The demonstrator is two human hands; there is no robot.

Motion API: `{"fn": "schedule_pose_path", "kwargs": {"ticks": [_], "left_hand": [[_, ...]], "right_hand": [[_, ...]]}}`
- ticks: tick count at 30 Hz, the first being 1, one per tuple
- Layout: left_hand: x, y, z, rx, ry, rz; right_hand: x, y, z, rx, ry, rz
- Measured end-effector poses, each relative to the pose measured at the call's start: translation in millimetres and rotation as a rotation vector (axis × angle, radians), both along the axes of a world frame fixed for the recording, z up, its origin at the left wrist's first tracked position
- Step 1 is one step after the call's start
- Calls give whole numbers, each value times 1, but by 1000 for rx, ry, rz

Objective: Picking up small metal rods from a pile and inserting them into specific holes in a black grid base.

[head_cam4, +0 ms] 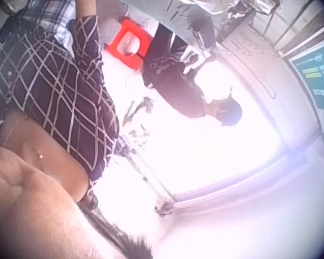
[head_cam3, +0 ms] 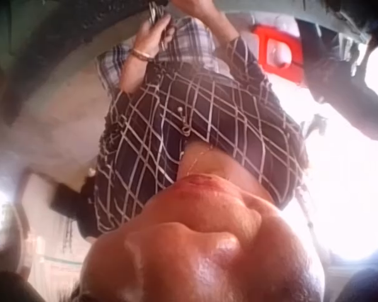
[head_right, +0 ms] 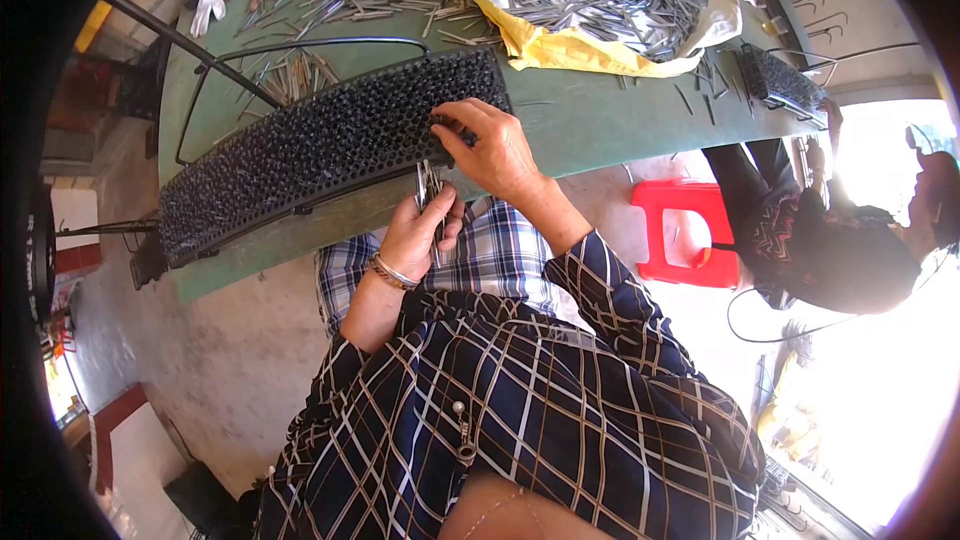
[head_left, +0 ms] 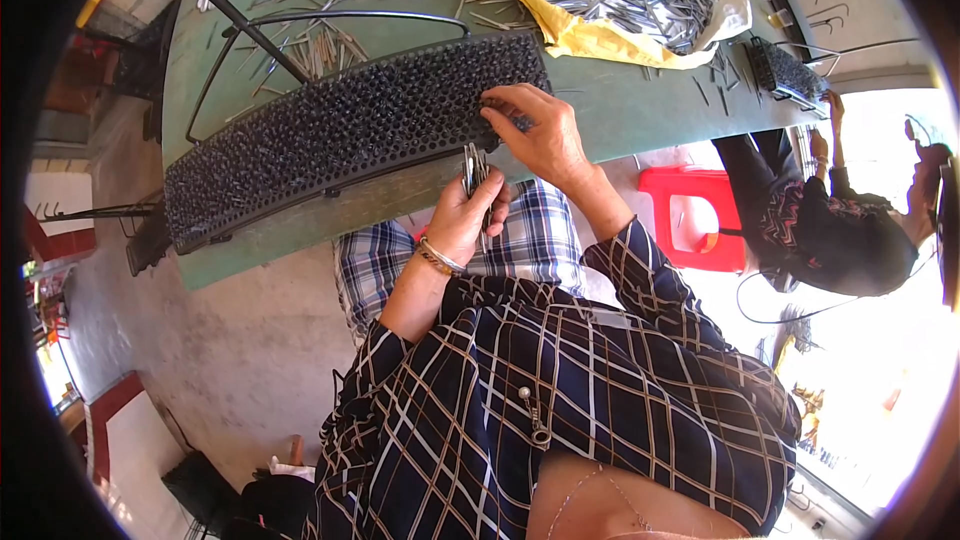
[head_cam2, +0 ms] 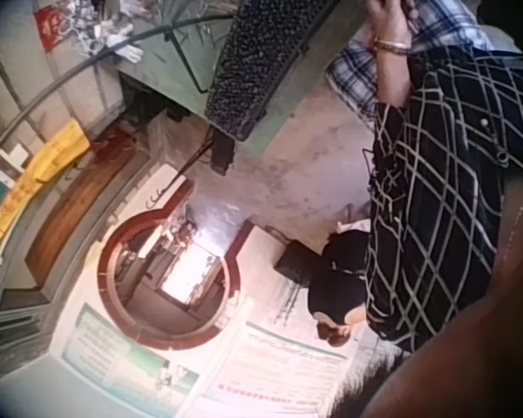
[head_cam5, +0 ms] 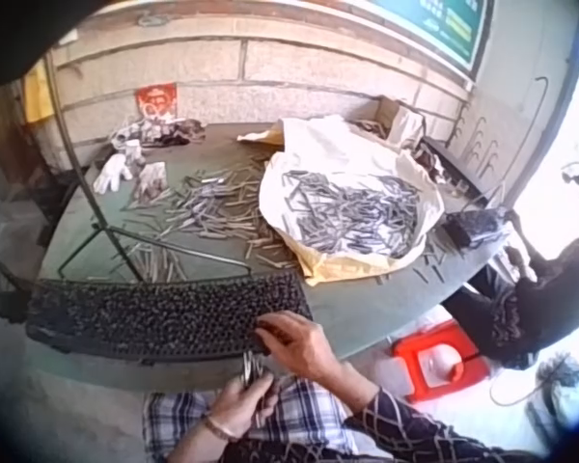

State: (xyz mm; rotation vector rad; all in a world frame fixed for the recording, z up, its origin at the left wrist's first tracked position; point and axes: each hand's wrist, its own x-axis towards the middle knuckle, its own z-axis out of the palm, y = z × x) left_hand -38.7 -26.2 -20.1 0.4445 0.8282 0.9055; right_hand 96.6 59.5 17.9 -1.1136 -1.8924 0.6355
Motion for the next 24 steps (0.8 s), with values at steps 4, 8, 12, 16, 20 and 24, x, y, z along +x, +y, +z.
{"fn": "schedule_pose_path", "kwargs": {"ticks": [4,8,12,16,20,24], "left_hand": [[1,0,1,-4,8,-4],[1,1,2,14,4,-26],[4,1,6,3,14,-16],[2,0,6,8,11,-23],[4,1,8,11,23,7],[4,2,10,21,3,-55]], "right_hand": [[-1,-4,5,-33,-19,3],[-1,-5,6,-40,-6,10],[2,-2,1,36,-47,-15],[0,-5,9,-13,33,-88],[-3,-1,10,64,-151,-7],[1,5,6,120,-161,5]]}}
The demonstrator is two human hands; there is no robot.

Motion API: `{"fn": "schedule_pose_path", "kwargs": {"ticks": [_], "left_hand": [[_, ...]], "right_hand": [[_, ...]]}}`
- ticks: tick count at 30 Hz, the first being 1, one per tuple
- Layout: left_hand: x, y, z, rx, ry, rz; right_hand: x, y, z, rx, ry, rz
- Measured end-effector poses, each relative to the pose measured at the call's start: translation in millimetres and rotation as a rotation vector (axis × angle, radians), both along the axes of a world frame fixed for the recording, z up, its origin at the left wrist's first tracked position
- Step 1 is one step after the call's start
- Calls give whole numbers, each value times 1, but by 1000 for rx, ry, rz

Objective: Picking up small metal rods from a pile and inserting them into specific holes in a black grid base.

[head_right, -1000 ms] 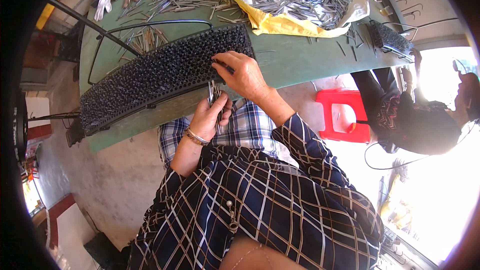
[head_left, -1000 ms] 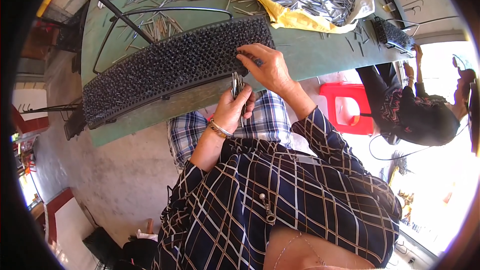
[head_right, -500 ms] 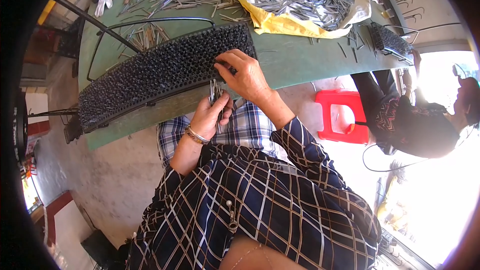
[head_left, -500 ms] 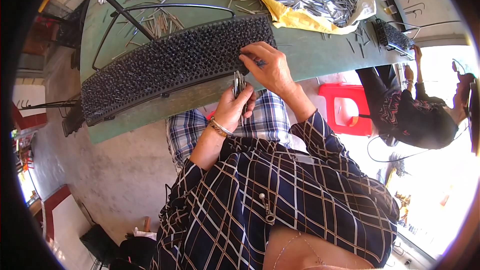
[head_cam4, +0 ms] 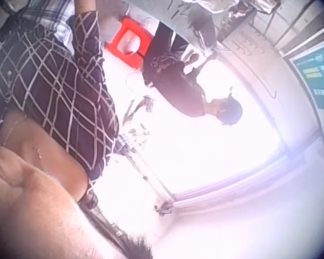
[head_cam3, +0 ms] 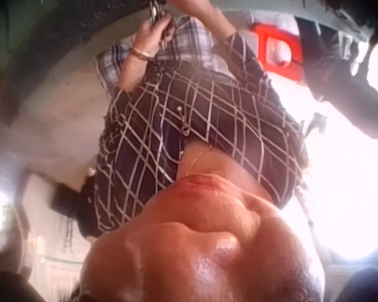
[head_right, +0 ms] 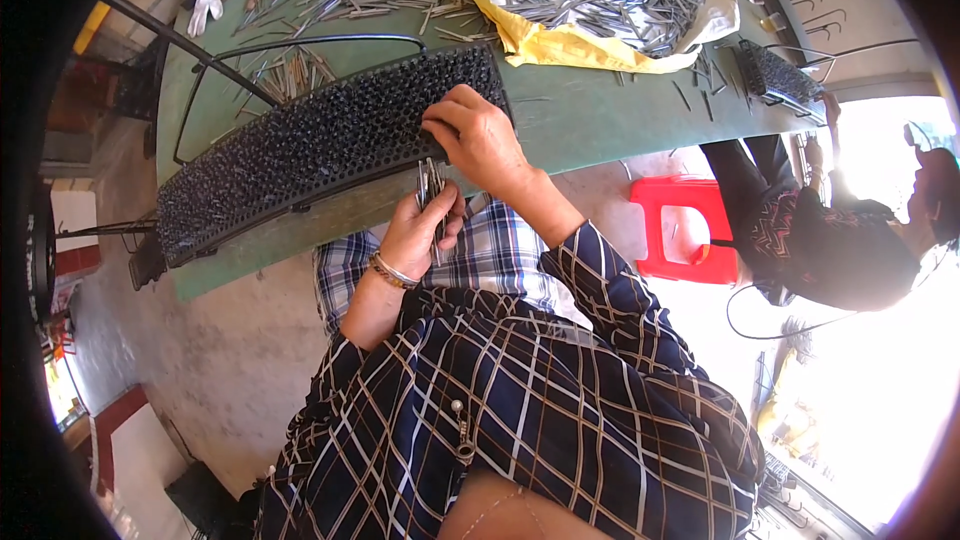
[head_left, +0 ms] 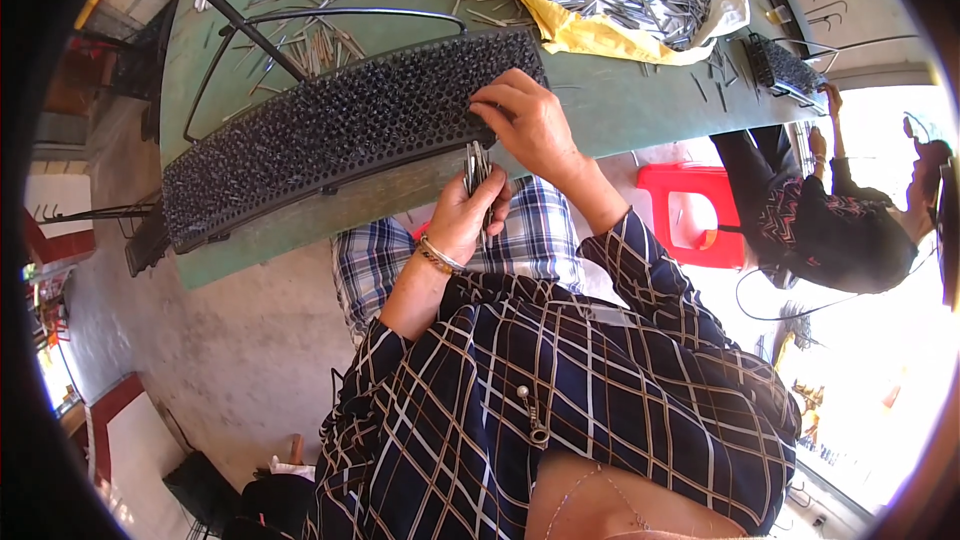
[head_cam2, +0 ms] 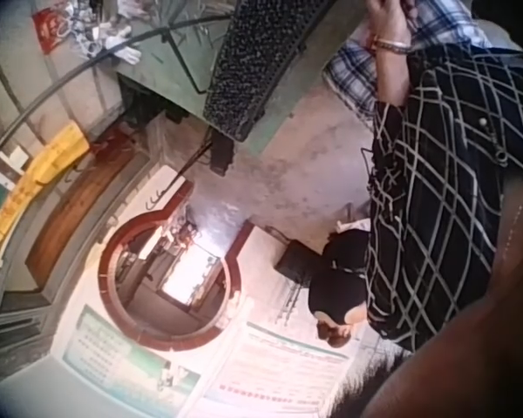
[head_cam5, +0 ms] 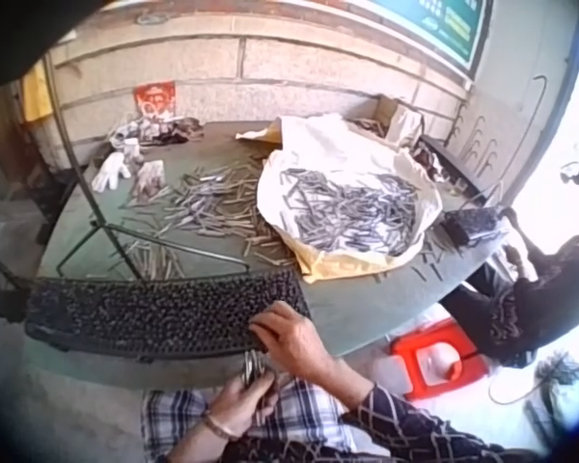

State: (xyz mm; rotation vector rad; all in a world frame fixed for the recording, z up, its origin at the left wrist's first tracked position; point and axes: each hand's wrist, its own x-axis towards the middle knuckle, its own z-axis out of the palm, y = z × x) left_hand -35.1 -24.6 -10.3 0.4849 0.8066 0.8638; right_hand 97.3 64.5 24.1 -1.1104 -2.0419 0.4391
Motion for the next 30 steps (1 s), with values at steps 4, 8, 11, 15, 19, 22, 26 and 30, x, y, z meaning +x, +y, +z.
{"fn": "schedule_pose_path", "kwargs": {"ticks": [4,8,11,15,19,22,26,30], "left_hand": [[-3,-3,-3,-17,-30,30],[-4,-1,-7,-19,-72,47],[-5,-2,-5,15,-55,33],[-7,-3,-1,44,-54,31],[-8,2,8,156,-85,-105],[-6,3,17,132,-103,-173],[-1,5,11,114,-109,-164],[6,8,11,101,-21,-131]], "right_hand": [[-3,-5,0,-87,134,-52],[2,-12,-9,-41,113,-101],[1,-14,-12,96,48,-92],[0,-25,0,-23,19,-168],[14,-30,5,-437,207,51],[25,-30,12,-750,397,72],[36,-21,16,-849,444,0],[42,-15,22,-860,379,-27]]}}
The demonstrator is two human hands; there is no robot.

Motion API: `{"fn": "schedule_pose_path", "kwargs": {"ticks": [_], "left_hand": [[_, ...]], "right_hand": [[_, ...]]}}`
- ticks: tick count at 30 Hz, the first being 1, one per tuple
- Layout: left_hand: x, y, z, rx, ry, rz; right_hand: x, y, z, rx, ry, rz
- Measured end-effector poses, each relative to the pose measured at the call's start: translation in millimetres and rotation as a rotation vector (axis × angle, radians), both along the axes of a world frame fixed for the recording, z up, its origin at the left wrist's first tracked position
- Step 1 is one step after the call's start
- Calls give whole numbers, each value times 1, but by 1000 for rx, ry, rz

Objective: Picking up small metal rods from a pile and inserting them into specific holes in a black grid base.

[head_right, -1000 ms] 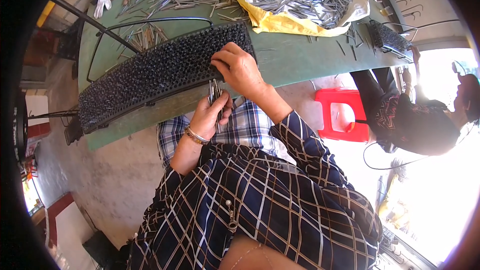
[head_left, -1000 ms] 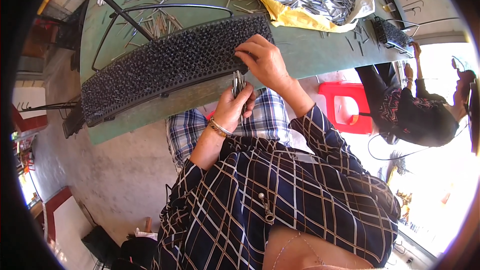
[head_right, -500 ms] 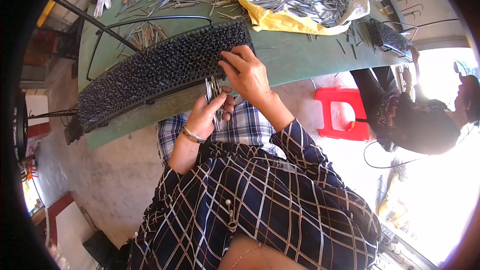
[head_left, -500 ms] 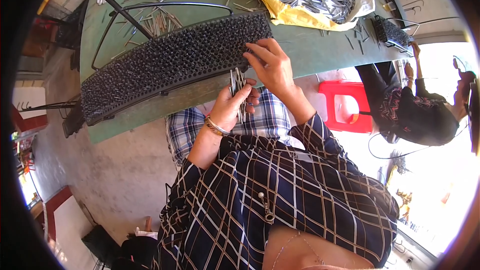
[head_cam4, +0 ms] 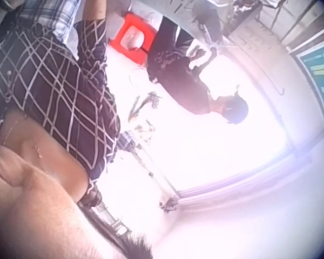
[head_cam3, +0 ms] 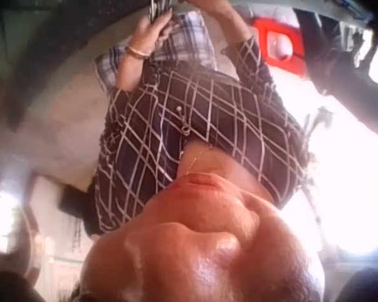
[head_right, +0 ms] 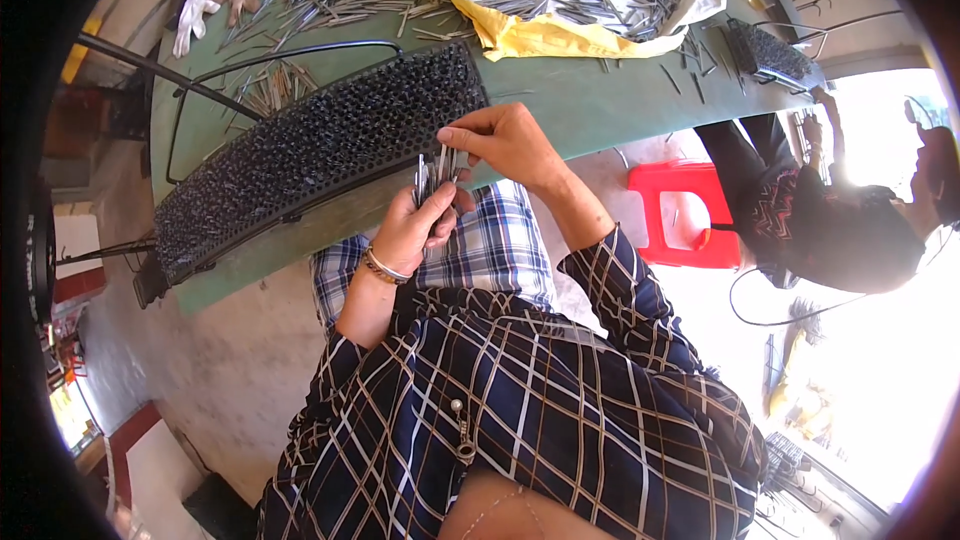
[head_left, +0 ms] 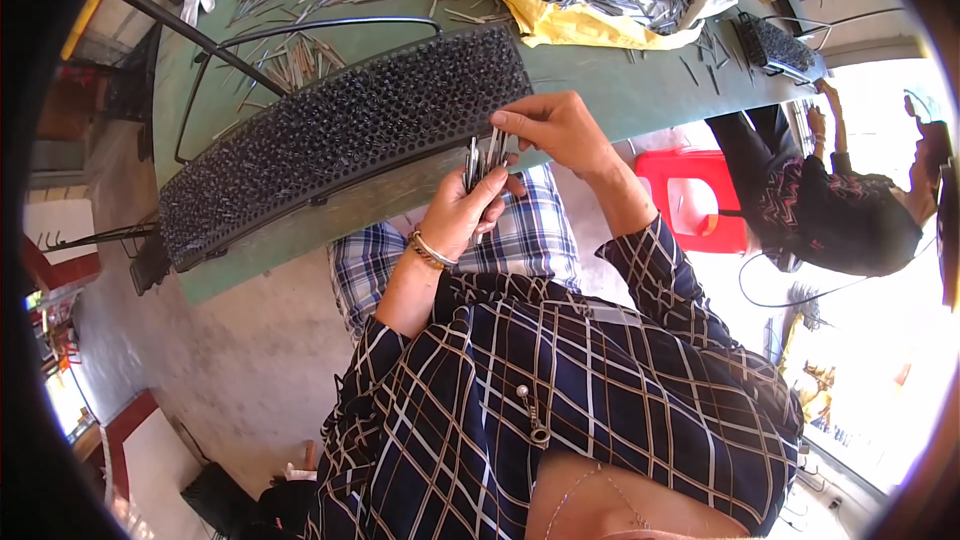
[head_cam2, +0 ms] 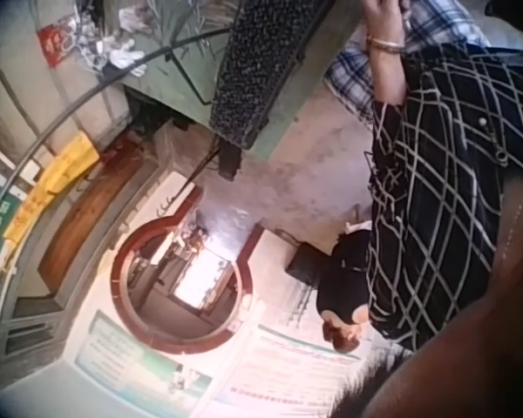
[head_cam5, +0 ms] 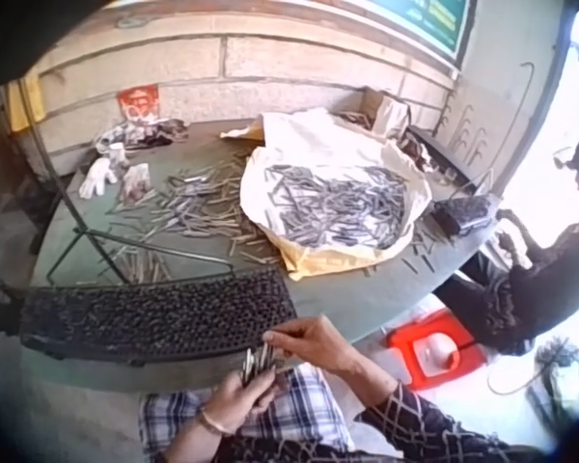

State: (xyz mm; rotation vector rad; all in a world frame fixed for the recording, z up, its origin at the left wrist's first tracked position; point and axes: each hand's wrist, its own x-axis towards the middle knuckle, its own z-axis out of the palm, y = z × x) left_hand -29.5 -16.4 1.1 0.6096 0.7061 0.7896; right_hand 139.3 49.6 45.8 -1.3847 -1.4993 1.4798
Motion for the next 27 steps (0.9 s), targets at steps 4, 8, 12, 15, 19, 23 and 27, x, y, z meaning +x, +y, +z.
{"fn": "schedule_pose_path", "kwargs": {"ticks": [4,8,12,15,19,23,27], "left_hand": [[3,1,-3,0,112,102],[2,-1,-7,-23,138,133],[1,-3,-6,-63,154,168],[4,-5,-5,-67,178,134],[4,-9,-7,-80,183,96],[2,-9,-7,-72,173,92],[3,-9,-8,-82,167,84]], "right_hand": [[1,3,-9,-30,-20,28],[2,4,-13,-26,-60,11],[-4,10,-2,154,24,-132],[-4,16,1,280,24,-169],[-12,22,-10,525,-140,-58],[-8,24,-11,752,-297,37],[-7,24,-10,814,-319,91]]}}
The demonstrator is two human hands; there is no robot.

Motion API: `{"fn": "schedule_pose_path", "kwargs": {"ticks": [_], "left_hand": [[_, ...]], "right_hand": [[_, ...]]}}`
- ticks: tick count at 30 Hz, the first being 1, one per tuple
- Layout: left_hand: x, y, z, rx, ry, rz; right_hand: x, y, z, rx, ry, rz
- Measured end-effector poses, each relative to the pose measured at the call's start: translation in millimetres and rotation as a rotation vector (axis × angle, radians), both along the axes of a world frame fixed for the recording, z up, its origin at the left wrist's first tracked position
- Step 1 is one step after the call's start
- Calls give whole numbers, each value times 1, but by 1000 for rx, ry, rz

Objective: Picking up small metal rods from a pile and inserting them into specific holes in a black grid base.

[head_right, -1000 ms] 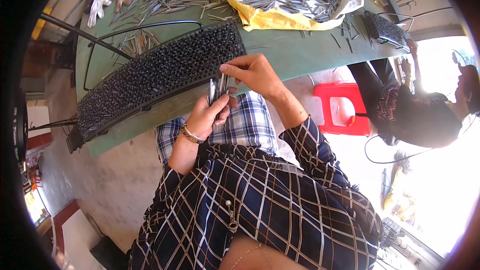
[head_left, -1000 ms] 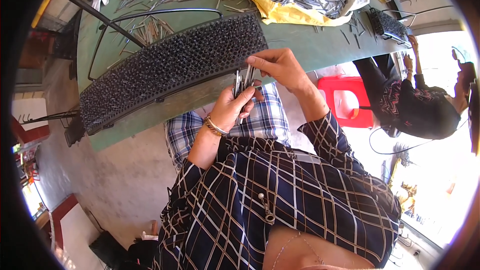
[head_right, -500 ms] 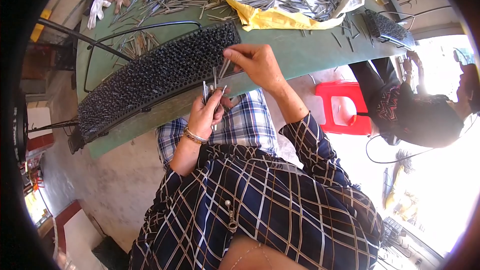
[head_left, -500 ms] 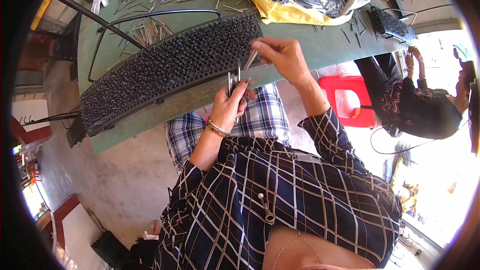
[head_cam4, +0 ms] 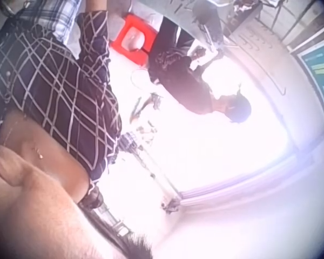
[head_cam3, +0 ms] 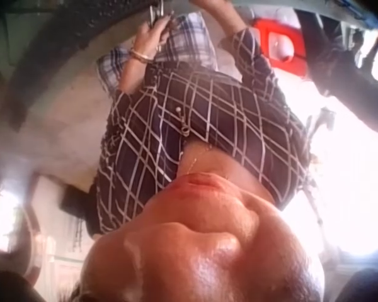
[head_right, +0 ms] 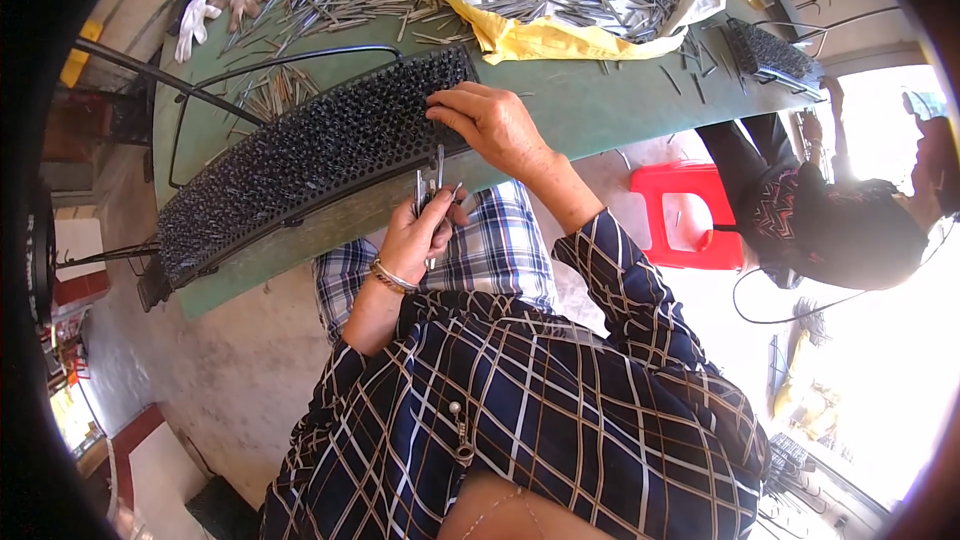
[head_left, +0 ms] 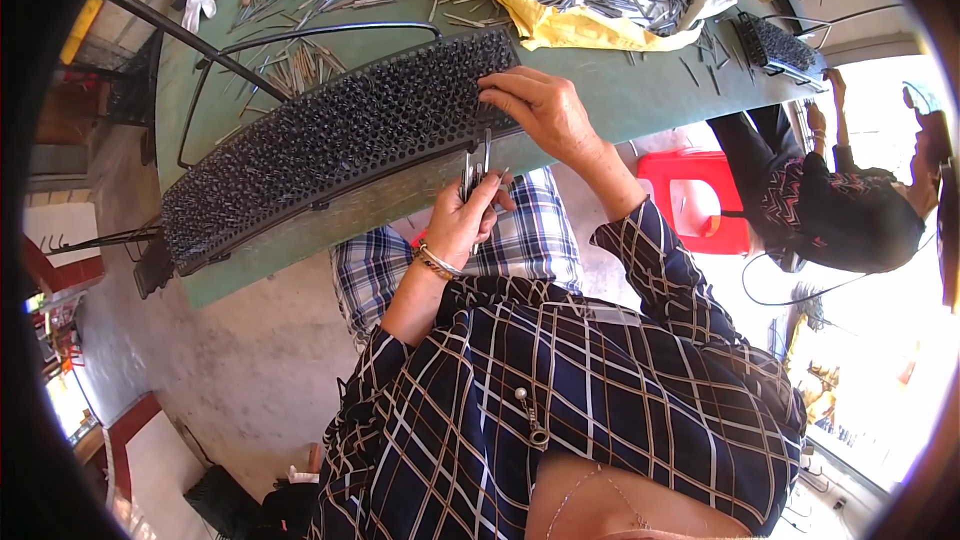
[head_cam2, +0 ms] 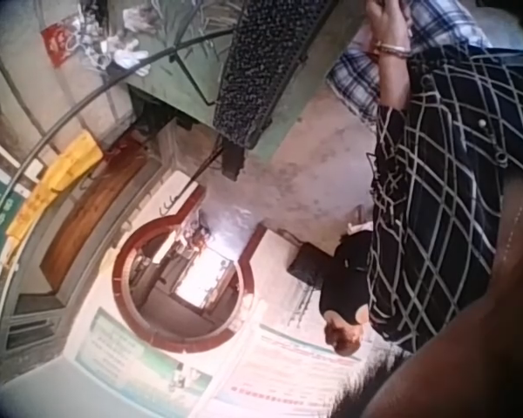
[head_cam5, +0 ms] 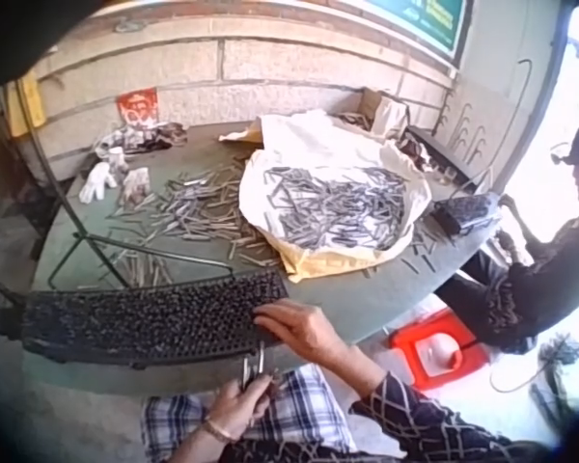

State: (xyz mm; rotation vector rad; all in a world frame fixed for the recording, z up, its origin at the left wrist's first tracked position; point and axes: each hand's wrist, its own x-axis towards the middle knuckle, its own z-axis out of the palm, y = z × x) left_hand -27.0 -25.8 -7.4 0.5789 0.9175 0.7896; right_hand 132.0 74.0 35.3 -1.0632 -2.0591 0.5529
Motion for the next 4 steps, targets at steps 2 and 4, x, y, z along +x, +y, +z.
{"fn": "schedule_pose_path", "kwargs": {"ticks": [2,4], "left_hand": [[0,0,0,-3,-8,1],[0,0,1,-12,-9,-11]], "right_hand": [[-2,-1,0,7,-8,-16],[-4,-3,0,-144,49,-94]]}}
